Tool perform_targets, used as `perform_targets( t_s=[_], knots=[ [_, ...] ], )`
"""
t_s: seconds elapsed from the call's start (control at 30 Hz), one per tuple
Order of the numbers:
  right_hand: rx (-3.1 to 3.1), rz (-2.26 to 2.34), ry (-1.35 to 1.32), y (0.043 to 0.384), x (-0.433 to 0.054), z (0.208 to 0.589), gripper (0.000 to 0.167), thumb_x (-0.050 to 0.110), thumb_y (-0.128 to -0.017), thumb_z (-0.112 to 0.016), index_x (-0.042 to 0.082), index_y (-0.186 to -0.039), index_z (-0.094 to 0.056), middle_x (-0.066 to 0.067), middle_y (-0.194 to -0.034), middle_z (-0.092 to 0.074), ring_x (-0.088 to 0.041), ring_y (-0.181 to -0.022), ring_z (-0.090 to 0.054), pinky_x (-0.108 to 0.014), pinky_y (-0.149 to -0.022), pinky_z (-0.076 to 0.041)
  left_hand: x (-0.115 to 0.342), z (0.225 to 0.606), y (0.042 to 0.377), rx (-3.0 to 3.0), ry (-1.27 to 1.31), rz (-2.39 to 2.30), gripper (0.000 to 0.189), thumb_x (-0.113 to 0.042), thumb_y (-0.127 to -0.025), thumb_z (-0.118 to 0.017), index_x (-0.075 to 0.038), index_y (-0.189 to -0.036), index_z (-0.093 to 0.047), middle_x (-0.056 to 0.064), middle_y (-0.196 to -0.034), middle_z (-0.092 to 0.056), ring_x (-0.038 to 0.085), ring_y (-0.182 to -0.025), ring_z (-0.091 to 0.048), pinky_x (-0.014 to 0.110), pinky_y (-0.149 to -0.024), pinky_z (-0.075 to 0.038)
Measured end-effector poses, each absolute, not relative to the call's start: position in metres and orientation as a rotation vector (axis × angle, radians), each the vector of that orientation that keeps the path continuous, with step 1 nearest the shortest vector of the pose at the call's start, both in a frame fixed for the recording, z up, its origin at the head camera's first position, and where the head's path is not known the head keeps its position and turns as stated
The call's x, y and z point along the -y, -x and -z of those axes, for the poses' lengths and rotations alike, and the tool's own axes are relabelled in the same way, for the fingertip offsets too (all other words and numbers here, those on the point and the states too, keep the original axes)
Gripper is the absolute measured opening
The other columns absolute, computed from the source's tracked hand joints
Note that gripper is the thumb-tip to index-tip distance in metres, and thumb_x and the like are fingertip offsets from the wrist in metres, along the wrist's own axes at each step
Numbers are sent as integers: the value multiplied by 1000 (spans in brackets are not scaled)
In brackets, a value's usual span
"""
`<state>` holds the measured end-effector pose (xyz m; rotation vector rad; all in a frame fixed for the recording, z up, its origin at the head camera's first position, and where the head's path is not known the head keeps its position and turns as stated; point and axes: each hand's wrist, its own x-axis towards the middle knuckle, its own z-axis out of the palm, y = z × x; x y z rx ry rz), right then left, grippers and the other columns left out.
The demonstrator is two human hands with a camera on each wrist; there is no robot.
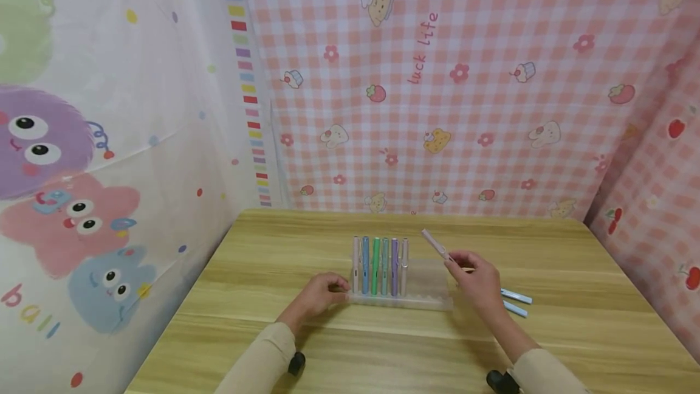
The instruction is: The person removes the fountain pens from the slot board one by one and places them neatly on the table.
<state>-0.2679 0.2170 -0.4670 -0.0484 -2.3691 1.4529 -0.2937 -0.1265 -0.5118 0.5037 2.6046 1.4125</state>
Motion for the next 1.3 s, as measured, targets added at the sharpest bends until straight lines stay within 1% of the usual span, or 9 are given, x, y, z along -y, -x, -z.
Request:
perform_targets(
  t_s=[0.1, 0.33, 0.53, 0.73, 0.9, 1.13, 1.3],
  knots=[
    [2372, -1441, 30, 266, -230, 466, 20, 20, -91, -74, 5, -104, -73, -10, -97, -71, -2, -83, -61, -20, -61, -51, 126, 512, 294, -2608, -518, -1411, 6, -3, -87, -73, -5, -93, -71, 6, -105, -67, 21, -100, -59, 41, -89, -48],
    [2394, -1355, 49, 260, -256, 467, 23, 21, -92, -73, 3, -105, -72, -12, -97, -72, 5, -82, -58, -15, -65, -49, 125, 509, 294, -2606, -503, -1406, 6, -5, -88, -73, -6, -93, -71, 5, -106, -67, 20, -99, -59, 39, -89, -48],
    [2429, -1295, 43, 255, -277, 472, 25, 23, -93, -72, 2, -107, -72, -14, -99, -72, 5, -81, -58, -17, -63, -49, 125, 508, 293, -2605, -491, -1408, 8, -5, -87, -74, -6, -94, -71, 5, -107, -67, 21, -100, -59, 40, -88, -49],
    [2448, -1232, 31, 253, -293, 477, 24, 21, -91, -74, 2, -106, -72, -14, -98, -71, 9, -81, -55, -13, -64, -49, 126, 508, 294, -2615, -488, -1399, 7, -4, -87, -74, -5, -94, -71, 6, -106, -67, 22, -100, -59, 41, -89, -49],
    [2481, -1210, 1, 250, -301, 479, 25, 22, -91, -74, 1, -105, -71, -13, -96, -71, 6, -80, -56, -16, -63, -49, 126, 508, 293, -2618, -468, -1386, 7, -5, -88, -73, -7, -94, -71, 5, -106, -67, 21, -100, -59, 39, -88, -49],
    [2521, -1194, -39, 246, -309, 484, 23, 17, -90, -75, -1, -103, -72, -11, -94, -72, 4, -80, -57, -15, -68, -48, 126, 507, 292, -2611, -470, -1388, 7, -5, -88, -73, -6, -94, -71, 6, -107, -67, 21, -100, -60, 38, -88, -49],
    [2592, -1161, -45, 244, -312, 487, 23, 20, -90, -74, 1, -104, -72, -9, -94, -72, -3, -82, -60, -19, -70, -48, 126, 507, 292, -2608, -483, -1391, 7, -5, -88, -73, -5, -95, -71, 7, -108, -67, 21, -100, -59, 38, -88, -49]
  ],
)
